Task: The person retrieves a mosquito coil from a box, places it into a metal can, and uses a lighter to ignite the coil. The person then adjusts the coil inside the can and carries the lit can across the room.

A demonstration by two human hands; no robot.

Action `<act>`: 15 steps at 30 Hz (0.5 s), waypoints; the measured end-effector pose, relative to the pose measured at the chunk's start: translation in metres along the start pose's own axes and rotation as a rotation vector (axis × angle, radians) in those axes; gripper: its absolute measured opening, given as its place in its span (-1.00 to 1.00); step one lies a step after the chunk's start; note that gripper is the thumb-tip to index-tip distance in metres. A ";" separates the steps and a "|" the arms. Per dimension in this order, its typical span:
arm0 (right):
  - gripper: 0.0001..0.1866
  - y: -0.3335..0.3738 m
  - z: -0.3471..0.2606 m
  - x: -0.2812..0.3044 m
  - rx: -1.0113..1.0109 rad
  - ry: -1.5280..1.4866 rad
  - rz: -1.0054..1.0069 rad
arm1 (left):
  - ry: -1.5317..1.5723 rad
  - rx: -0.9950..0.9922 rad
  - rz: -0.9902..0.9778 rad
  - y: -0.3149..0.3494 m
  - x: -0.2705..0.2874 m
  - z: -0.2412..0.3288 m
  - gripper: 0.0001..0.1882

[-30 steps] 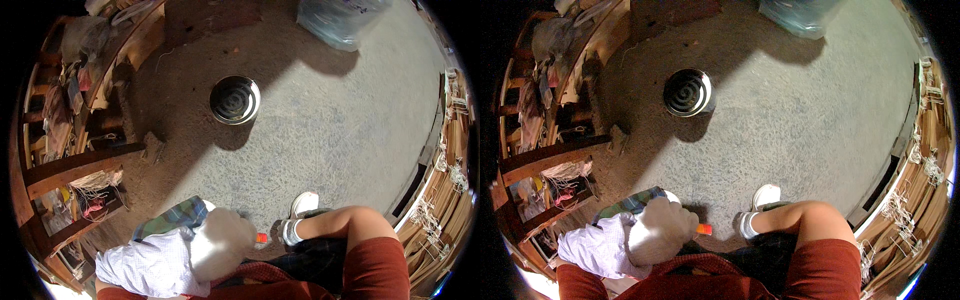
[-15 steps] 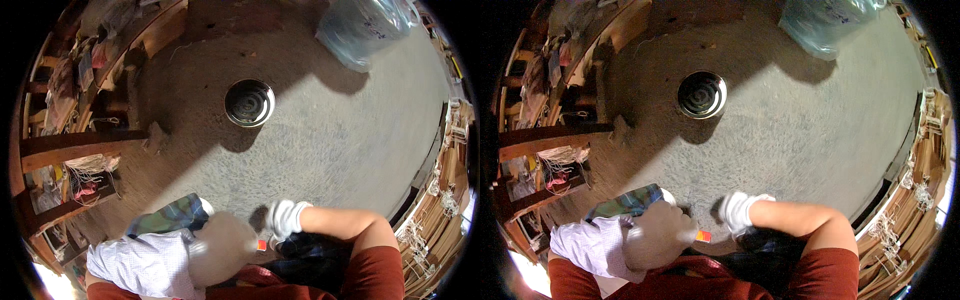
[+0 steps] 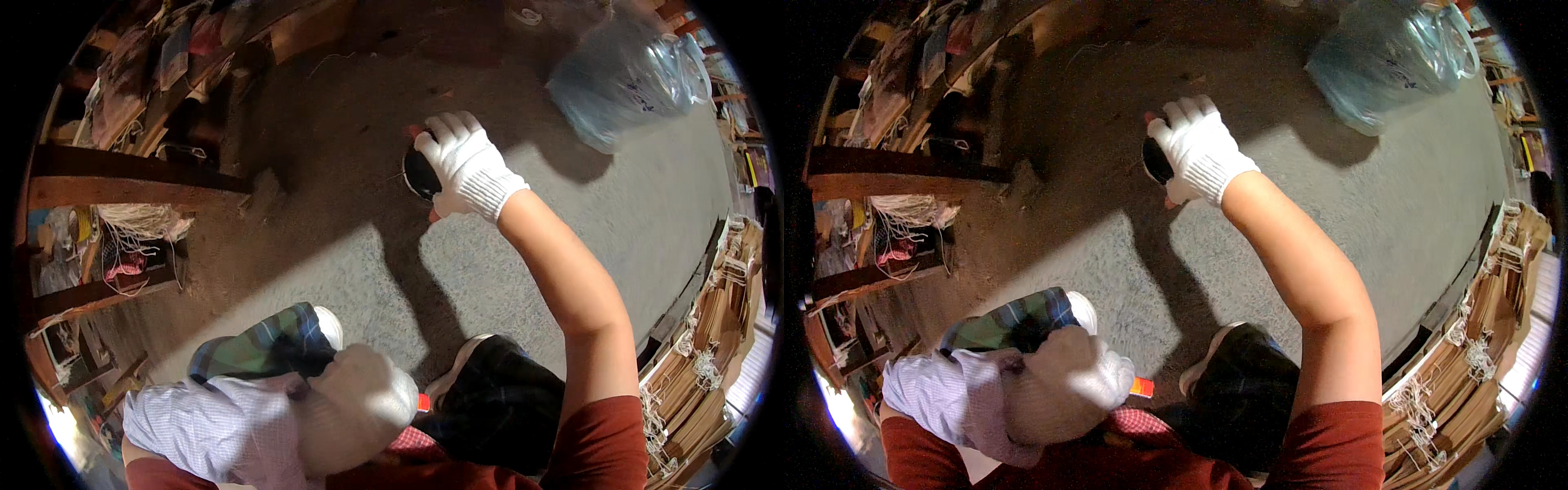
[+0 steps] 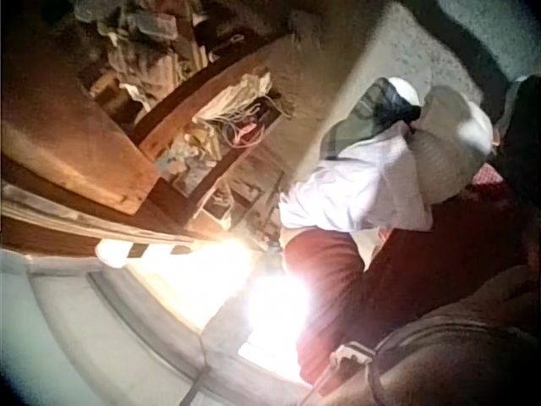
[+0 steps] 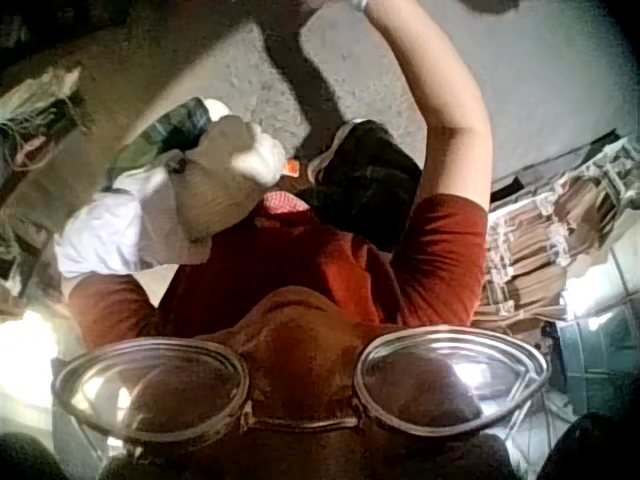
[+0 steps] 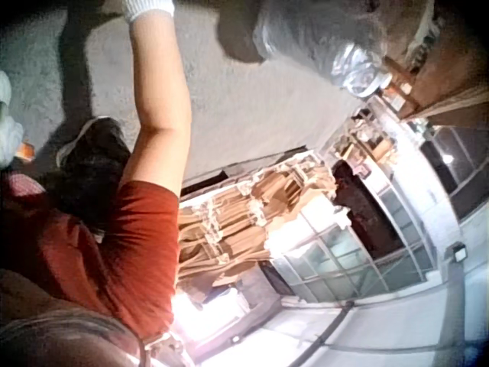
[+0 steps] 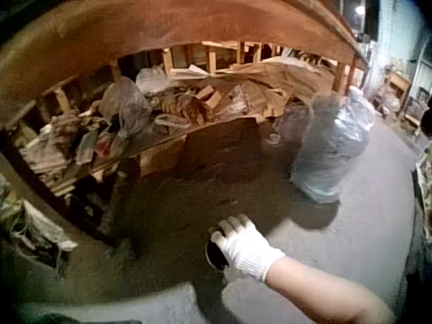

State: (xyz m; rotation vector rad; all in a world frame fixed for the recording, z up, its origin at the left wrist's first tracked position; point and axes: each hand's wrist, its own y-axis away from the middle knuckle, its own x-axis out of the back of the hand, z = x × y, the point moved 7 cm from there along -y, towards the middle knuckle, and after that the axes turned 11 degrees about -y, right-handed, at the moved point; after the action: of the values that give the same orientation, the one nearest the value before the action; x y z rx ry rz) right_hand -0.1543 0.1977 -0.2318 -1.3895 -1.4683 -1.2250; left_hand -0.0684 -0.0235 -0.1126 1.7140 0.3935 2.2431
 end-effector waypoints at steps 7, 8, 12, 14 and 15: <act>0.14 0.001 -0.006 -0.009 -0.063 0.034 -0.071 | -0.158 -0.157 0.026 0.009 0.003 0.003 -0.89; 0.12 0.003 -0.006 -0.004 -0.047 0.053 -0.016 | -0.163 -0.139 0.019 0.012 -0.002 0.003 -0.89; 0.03 0.015 -0.034 0.028 0.118 0.036 0.187 | -0.038 -0.054 -0.039 0.000 0.010 -0.006 -0.89; -0.09 0.024 -0.058 0.038 0.221 0.015 0.236 | 0.015 0.128 -0.114 0.009 -0.014 -0.007 -0.89; -0.30 0.030 -0.069 0.039 0.299 0.017 0.248 | 0.042 0.176 -0.127 0.011 -0.017 -0.009 -0.89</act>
State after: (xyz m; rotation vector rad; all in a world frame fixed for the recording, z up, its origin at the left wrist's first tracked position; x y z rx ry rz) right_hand -0.1351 0.1394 -0.1731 -1.3066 -1.3564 -0.8229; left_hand -0.0733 -0.0408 -0.1256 1.6741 0.7078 2.2123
